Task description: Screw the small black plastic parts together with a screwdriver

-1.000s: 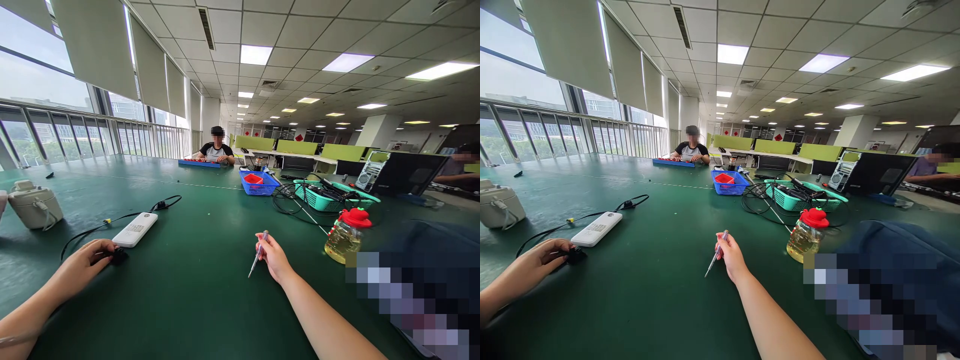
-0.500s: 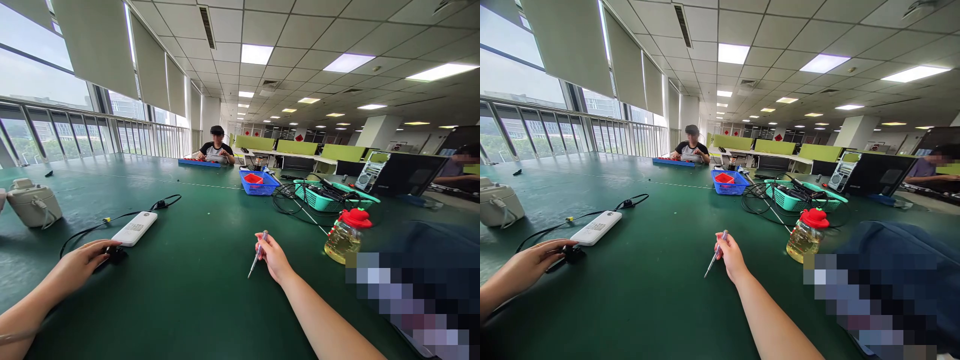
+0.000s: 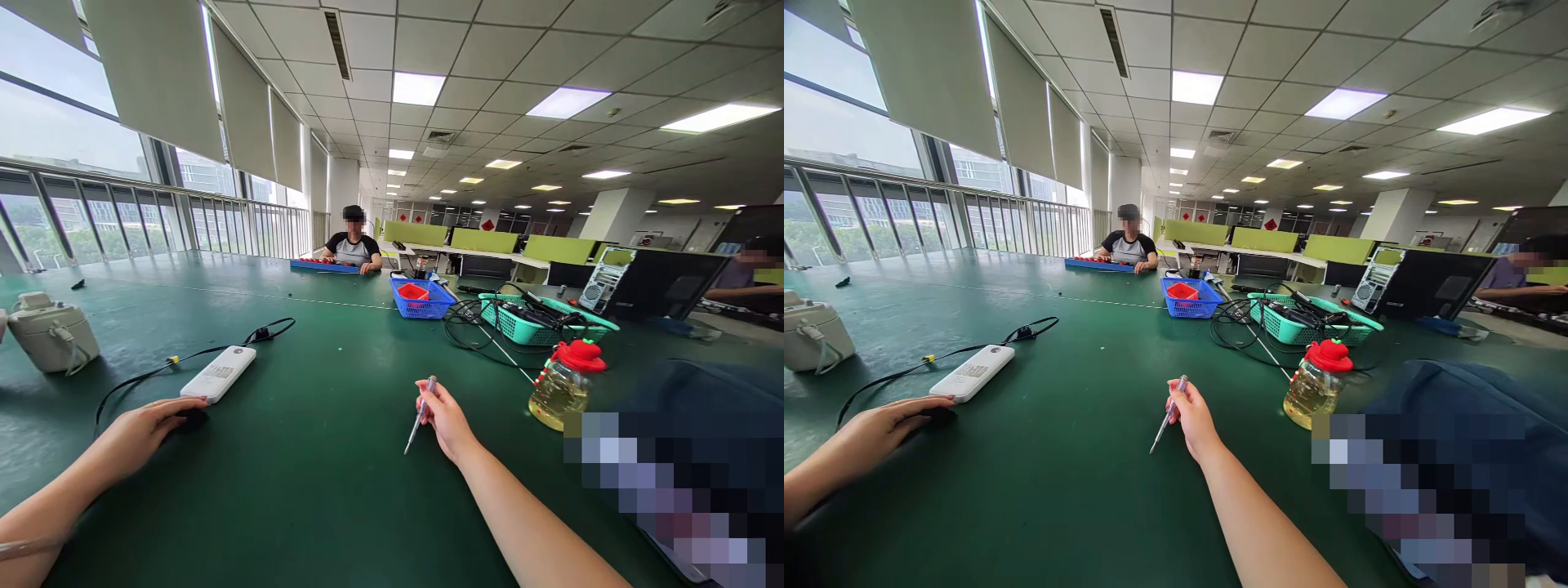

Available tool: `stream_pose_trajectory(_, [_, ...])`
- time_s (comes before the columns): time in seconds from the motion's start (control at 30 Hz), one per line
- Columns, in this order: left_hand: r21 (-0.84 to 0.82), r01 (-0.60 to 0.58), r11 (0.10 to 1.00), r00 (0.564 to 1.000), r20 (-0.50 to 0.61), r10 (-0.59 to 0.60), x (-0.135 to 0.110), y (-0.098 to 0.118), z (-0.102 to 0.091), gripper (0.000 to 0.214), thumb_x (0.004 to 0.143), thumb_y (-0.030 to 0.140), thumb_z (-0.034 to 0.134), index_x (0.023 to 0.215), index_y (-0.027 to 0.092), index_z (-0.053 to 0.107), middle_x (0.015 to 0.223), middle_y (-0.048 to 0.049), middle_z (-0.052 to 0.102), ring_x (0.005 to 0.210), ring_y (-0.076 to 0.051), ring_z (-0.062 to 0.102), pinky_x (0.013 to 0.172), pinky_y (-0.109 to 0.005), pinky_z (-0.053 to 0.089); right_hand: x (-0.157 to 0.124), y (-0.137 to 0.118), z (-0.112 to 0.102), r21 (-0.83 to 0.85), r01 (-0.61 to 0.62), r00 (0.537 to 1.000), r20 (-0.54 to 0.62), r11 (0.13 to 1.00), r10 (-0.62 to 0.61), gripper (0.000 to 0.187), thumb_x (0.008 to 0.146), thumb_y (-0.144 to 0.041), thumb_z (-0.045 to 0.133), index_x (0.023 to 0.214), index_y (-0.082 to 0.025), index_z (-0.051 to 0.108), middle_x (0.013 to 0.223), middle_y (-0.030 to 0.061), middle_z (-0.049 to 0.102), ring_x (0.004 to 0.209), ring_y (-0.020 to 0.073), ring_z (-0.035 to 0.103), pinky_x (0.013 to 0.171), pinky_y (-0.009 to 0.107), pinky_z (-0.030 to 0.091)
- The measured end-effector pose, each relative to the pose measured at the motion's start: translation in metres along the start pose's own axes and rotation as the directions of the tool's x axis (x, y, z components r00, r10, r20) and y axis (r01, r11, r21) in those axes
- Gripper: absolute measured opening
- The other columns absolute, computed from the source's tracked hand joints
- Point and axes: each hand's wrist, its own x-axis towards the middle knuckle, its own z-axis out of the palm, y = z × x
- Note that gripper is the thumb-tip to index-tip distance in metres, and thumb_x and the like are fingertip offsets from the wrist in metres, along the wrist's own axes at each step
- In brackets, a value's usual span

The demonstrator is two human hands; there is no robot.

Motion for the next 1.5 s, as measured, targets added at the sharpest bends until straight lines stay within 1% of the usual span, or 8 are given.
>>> stream_pose_trajectory(0.1, [-0.053, -0.021, 0.998, 0.996, 0.089, 0.026, 0.0, -0.002, 0.002, 0.06, 0.08, 0.061, 0.036, 0.114, 0.024, 0.069, 0.12, -0.0009, 0.068, 0.111, -0.025, 0.063, 0.097, -0.033, 0.047, 0.0, 0.0, 0.0, 0.002, 0.0, 1.0, -0.001, 1.0, 0.0, 0.045, 0.061, -0.05, 0.078, 0.091, -0.019, 0.064, 0.058, -0.0025, 0.056, 0.05, 0.0107, 0.043, 0.051, 0.026, 0.035])
stream_pose_trajectory(0.37, [0.061, -0.001, 0.998, 0.997, 0.072, -0.004, -0.008, 0.015, -0.002, 0.055, 0.08, 0.059, 0.042, 0.116, 0.028, 0.069, 0.12, -0.0025, 0.068, 0.112, -0.027, 0.061, 0.099, -0.036, 0.045, 0.001, 0.002, 0.0, 0.009, 0.002, 1.0, -0.003, 1.0, -0.002, 0.046, 0.06, -0.049, 0.078, 0.09, -0.018, 0.063, 0.058, -0.0029, 0.056, 0.05, 0.0105, 0.043, 0.05, 0.026, 0.035])
stream_pose_trajectory(0.53, [0.21, 0.198, 0.958, 0.979, -0.001, -0.202, -0.009, 0.028, -0.013, 0.059, 0.089, 0.047, 0.026, 0.127, 0.019, 0.06, 0.113, -0.0118, 0.07, 0.102, -0.029, 0.065, 0.082, -0.037, 0.051, 0.001, 0.002, 0.0, 0.012, 0.0, 1.0, -0.003, 1.0, 0.0, 0.045, 0.06, -0.048, 0.078, 0.09, -0.018, 0.063, 0.058, -0.0026, 0.055, 0.051, 0.0108, 0.044, 0.05, 0.026, 0.035])
stream_pose_trajectory(0.73, [0.328, 0.287, 0.9, 0.931, 0.127, -0.343, -0.007, 0.022, -0.012, 0.059, 0.086, 0.042, 0.034, 0.129, 0.008, 0.056, 0.103, -0.0187, 0.072, 0.095, -0.032, 0.068, 0.08, -0.039, 0.05, 0.001, 0.001, 0.0, 0.006, -0.002, 1.0, -0.007, 1.0, 0.002, 0.046, 0.06, -0.049, 0.078, 0.09, -0.018, 0.064, 0.058, -0.0024, 0.056, 0.051, 0.011, 0.044, 0.05, 0.026, 0.036])
stream_pose_trajectory(0.9, [0.275, 0.272, 0.922, 0.952, 0.063, -0.3, -0.006, 0.018, -0.012, 0.06, 0.087, 0.041, 0.027, 0.129, 0.01, 0.056, 0.097, -0.0174, 0.074, 0.09, -0.033, 0.069, 0.074, -0.04, 0.052, 0.0, 0.001, 0.0, 0.001, -0.005, 1.0, -0.008, 1.0, 0.005, 0.046, 0.06, -0.049, 0.079, 0.091, -0.018, 0.064, 0.059, -0.0022, 0.056, 0.051, 0.0109, 0.044, 0.051, 0.026, 0.037])
stream_pose_trajectory(1.07, [-0.005, 0.103, 0.995, 0.993, -0.054, -0.103, -0.011, 0.019, -0.013, 0.062, 0.084, 0.048, 0.035, 0.137, 0.019, 0.046, 0.125, -0.0053, 0.065, 0.111, -0.027, 0.062, 0.088, -0.034, 0.051, 0.0, 0.0, 0.0, 0.002, -0.005, 1.0, -0.007, 1.0, 0.005, 0.047, 0.06, -0.05, 0.079, 0.091, -0.018, 0.064, 0.059, -0.0021, 0.056, 0.051, 0.0111, 0.045, 0.052, 0.027, 0.037])
stream_pose_trajectory(1.33, [-0.039, -0.079, 0.996, 0.997, -0.015, 0.079, -0.016, 0.008, -0.006, 0.063, 0.08, 0.055, 0.044, 0.134, 0.023, 0.051, 0.135, -0.003, 0.057, 0.117, -0.027, 0.058, 0.095, -0.031, 0.047, -0.001, -0.001, 0.001, -0.007, -0.002, 1.0, -0.009, 1.0, 0.002, 0.046, 0.06, -0.05, 0.079, 0.09, -0.018, 0.064, 0.059, -0.0019, 0.056, 0.051, 0.0115, 0.044, 0.052, 0.027, 0.037])
stream_pose_trajectory(1.5, [0.003, -0.004, 1.0, 0.997, 0.079, 0.003, -0.014, 0.02, -0.007, 0.065, 0.079, 0.058, 0.047, 0.134, 0.024, 0.053, 0.135, -0.0055, 0.057, 0.115, -0.028, 0.058, 0.097, -0.035, 0.045, -0.001, 0.0, 0.0, -0.012, 0.002, 1.0, -0.006, 1.0, -0.002, 0.045, 0.061, -0.05, 0.078, 0.09, -0.019, 0.064, 0.06, -0.002, 0.056, 0.051, 0.0119, 0.044, 0.052, 0.028, 0.037])
